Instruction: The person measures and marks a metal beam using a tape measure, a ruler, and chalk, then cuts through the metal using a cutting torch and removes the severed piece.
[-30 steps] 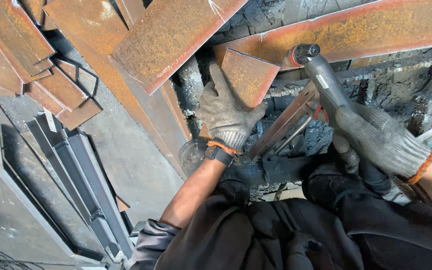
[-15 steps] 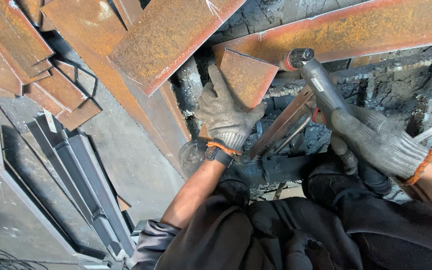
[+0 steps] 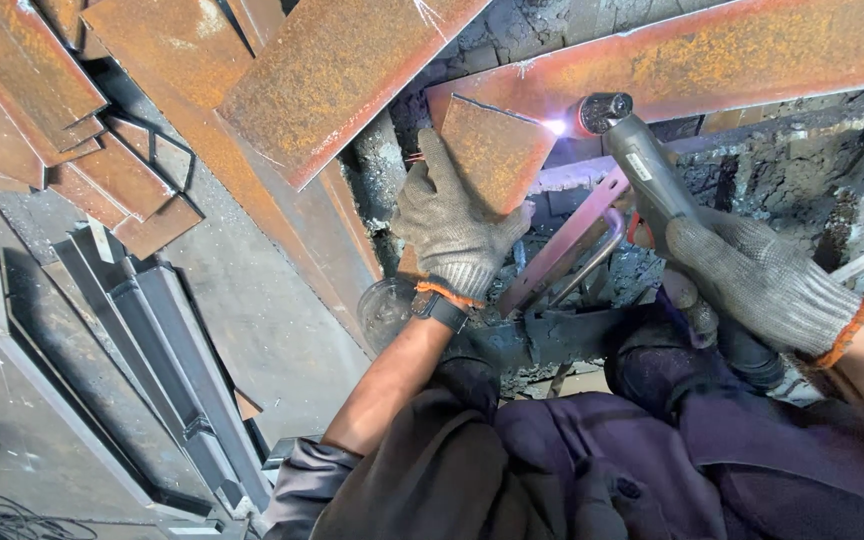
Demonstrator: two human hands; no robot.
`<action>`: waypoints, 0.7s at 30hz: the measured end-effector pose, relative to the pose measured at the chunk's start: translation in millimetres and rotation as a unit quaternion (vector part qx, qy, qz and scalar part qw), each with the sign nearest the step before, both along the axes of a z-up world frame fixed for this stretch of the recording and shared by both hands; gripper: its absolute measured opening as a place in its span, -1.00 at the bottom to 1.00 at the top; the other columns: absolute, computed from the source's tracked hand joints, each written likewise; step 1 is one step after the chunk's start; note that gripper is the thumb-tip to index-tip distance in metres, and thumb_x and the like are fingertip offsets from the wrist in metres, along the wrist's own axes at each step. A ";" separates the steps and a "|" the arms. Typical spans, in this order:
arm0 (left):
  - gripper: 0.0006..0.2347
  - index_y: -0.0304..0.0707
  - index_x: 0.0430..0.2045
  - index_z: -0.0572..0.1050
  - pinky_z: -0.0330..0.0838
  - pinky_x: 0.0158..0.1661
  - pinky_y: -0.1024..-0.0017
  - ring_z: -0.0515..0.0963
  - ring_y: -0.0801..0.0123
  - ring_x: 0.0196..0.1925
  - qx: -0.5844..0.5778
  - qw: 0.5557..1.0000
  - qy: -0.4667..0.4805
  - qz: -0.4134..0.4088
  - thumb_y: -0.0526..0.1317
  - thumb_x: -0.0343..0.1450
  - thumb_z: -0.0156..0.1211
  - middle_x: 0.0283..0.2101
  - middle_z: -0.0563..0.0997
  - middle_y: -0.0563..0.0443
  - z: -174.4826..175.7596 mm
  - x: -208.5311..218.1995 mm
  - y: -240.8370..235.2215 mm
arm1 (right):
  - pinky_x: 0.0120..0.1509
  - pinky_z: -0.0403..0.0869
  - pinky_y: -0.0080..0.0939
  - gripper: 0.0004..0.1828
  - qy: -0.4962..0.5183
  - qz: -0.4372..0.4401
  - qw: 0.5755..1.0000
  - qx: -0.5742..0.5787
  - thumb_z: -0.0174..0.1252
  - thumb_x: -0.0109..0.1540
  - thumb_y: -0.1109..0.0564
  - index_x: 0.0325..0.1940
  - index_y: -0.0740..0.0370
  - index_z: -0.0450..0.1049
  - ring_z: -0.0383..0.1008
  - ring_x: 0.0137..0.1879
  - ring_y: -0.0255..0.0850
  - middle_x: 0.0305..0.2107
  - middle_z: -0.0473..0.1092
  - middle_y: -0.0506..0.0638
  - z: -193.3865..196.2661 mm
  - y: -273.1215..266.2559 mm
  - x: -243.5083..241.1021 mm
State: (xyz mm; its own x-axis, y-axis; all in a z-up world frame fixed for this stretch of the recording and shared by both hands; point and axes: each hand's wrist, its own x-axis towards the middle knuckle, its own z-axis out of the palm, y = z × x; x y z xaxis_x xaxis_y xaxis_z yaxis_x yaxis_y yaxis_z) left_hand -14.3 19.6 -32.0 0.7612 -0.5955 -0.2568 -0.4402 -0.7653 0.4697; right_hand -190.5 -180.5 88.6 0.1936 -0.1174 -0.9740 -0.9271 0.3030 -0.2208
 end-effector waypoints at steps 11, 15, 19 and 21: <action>0.18 -0.27 0.45 -0.19 0.24 0.01 -0.20 0.38 -0.22 0.04 0.051 0.998 0.033 0.021 0.15 0.01 0.52 0.03 0.34 -0.39 2.5 0.9 -4.6 | -0.08 0.43 -0.21 -0.43 -0.061 0.089 0.990 -0.093 -0.03 0.34 -0.23 0.20 0.21 0.51 0.40 -0.15 -0.34 -0.26 0.54 0.00 -14.4 -2.0 -15.3; 0.21 -0.30 0.45 -0.20 0.21 0.06 -0.21 0.35 -0.26 0.09 0.031 0.999 0.026 0.013 0.14 -0.03 0.55 0.09 0.32 -0.44 6.0 0.8 -4.4 | -0.27 0.40 -0.15 -0.39 -0.026 0.095 0.992 -0.080 -0.01 0.33 -0.31 0.18 0.19 0.53 0.36 -0.32 -0.30 -0.39 0.51 0.01 -2.8 -3.0 -10.3; 0.25 -0.29 0.43 -0.17 0.20 0.11 -0.23 0.32 -0.33 0.17 0.027 1.000 -0.002 0.009 0.15 -0.09 0.60 0.20 0.27 -0.52 8.0 0.6 -6.4 | -0.50 0.44 -0.06 -0.34 -0.015 -0.032 0.999 -0.001 -0.03 0.35 -0.36 0.13 0.30 0.39 0.35 -0.56 -0.14 -0.58 0.35 0.10 1.5 -1.6 -16.1; 0.25 -0.28 0.42 -0.15 0.20 0.12 -0.23 0.32 -0.34 0.18 0.027 1.000 -0.003 0.012 0.15 -0.11 0.61 0.22 0.26 -0.53 10.2 1.3 -7.0 | -0.54 0.41 -0.08 -0.32 -0.034 -0.065 0.997 0.008 -0.02 0.35 -0.40 0.11 0.30 0.36 0.30 -0.59 -0.17 -0.62 0.32 0.08 2.9 -1.6 -17.7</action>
